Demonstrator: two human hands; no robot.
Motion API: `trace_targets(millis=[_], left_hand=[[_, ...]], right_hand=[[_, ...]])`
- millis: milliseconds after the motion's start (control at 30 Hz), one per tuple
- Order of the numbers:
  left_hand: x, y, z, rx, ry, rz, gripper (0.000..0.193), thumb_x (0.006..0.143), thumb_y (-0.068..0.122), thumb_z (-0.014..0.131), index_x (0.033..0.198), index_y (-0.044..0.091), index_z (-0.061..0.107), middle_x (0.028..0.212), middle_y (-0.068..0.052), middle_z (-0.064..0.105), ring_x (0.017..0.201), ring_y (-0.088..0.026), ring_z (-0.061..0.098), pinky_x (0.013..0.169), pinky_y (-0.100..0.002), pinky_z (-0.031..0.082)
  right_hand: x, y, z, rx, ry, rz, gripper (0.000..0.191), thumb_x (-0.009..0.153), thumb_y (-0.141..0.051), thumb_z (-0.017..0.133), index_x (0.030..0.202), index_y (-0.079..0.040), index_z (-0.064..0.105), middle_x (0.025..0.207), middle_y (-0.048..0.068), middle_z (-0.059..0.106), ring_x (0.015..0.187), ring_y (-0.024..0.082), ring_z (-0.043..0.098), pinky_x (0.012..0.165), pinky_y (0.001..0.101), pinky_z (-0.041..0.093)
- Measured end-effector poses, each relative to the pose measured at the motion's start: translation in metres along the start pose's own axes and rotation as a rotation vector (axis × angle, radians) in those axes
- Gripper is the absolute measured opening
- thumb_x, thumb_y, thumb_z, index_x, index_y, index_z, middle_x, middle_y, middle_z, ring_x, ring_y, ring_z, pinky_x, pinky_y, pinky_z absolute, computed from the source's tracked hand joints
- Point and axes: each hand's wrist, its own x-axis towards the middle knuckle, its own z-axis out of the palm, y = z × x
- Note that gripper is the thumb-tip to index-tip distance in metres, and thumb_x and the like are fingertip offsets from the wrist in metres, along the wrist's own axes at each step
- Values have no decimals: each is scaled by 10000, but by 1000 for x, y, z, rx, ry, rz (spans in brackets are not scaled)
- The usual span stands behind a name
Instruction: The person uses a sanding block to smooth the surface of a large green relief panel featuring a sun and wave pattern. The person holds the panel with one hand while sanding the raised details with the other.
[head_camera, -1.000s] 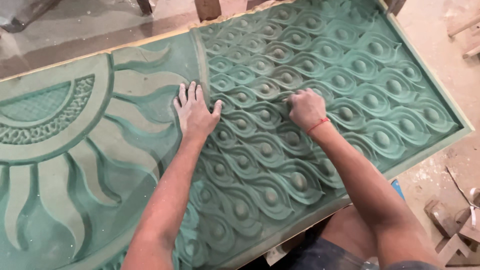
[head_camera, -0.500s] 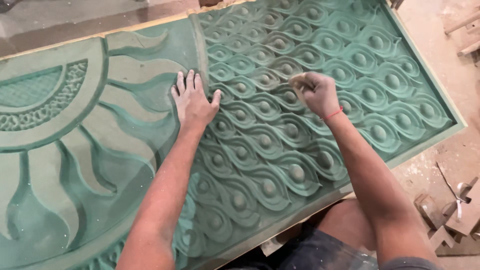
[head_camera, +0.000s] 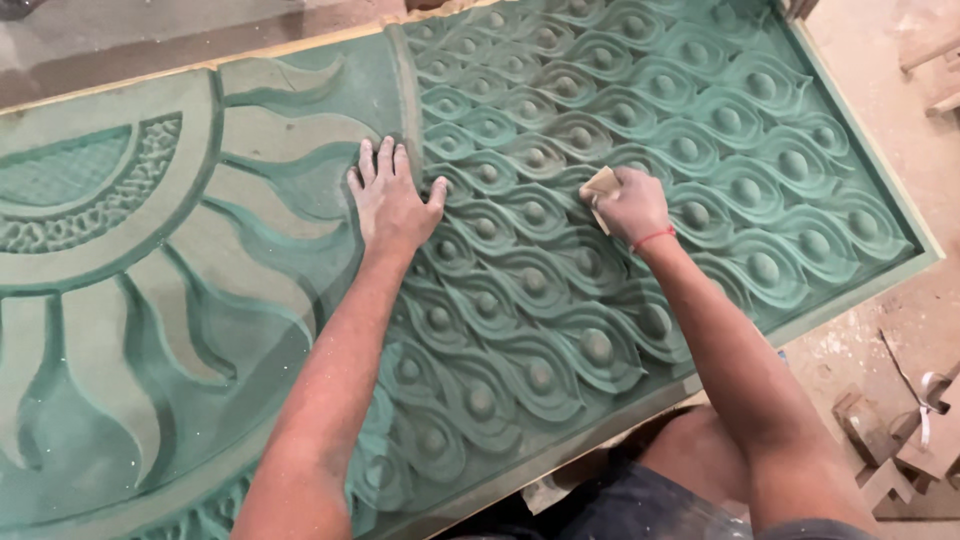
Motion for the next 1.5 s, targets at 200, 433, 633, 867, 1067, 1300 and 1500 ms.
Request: trace_targets(millis=[200,433,633,867,1067,1300,1500], left_hand=[[-1,-1,4,23,4,27,834,915,557,639,1492,-22,473,1607,-150,395,1524,-370,232,1202,-592,201],[1,-3,6,35,5,19,837,908,565,639,1480,-24,475,1602,-158,393,1515,-379,230,1188,-596,198],[0,0,2,24,12,27,833,910,569,638,1482,-16,481,1605,-151,402,1526,-375,234,1212,-587,198],[2,-4,8,15,-9,-9,858,880,577,641,1479,-13,469,1605,-147,389,1522,-373,221,1190,-600,198],[1,-4,15,49,125,17,883,870,631,600,1511,41,462,1616,-170,376,1522,-419,255,1179,-691,184],[-3,2,0,54,40,-10,867,847,630,596,1490,59,479,1613,-137,389,1546,-371,239,1204,-600,251],[-7,3,-4,51,68,-13,882,854,632,596,1478,20,480,1606,-139,404,1549,-373,257,1213,-601,253]], right_hand=[[3,-2,-5,47,-67,124,414,783,-390,813,1025,-55,797,993,203,751,906,366,723,807,448,561],[20,-4,7,82,-143,282,490,763,-468,843,950,-16,806,902,163,777,865,303,762,798,411,573],[32,6,2,55,-268,225,541,772,-512,859,940,-4,777,889,169,768,833,309,738,775,420,563],[33,35,20,-67,-127,80,597,806,-591,759,914,-4,776,912,214,759,878,366,739,794,459,566],[33,38,13,-121,-467,169,752,772,-713,716,970,6,814,844,192,783,780,334,743,769,480,564],[32,12,57,13,-214,123,670,780,-666,743,949,-22,812,825,157,765,749,286,703,740,456,541],[33,15,75,41,-223,157,617,811,-630,760,906,-22,802,798,128,739,719,248,659,708,438,517]])
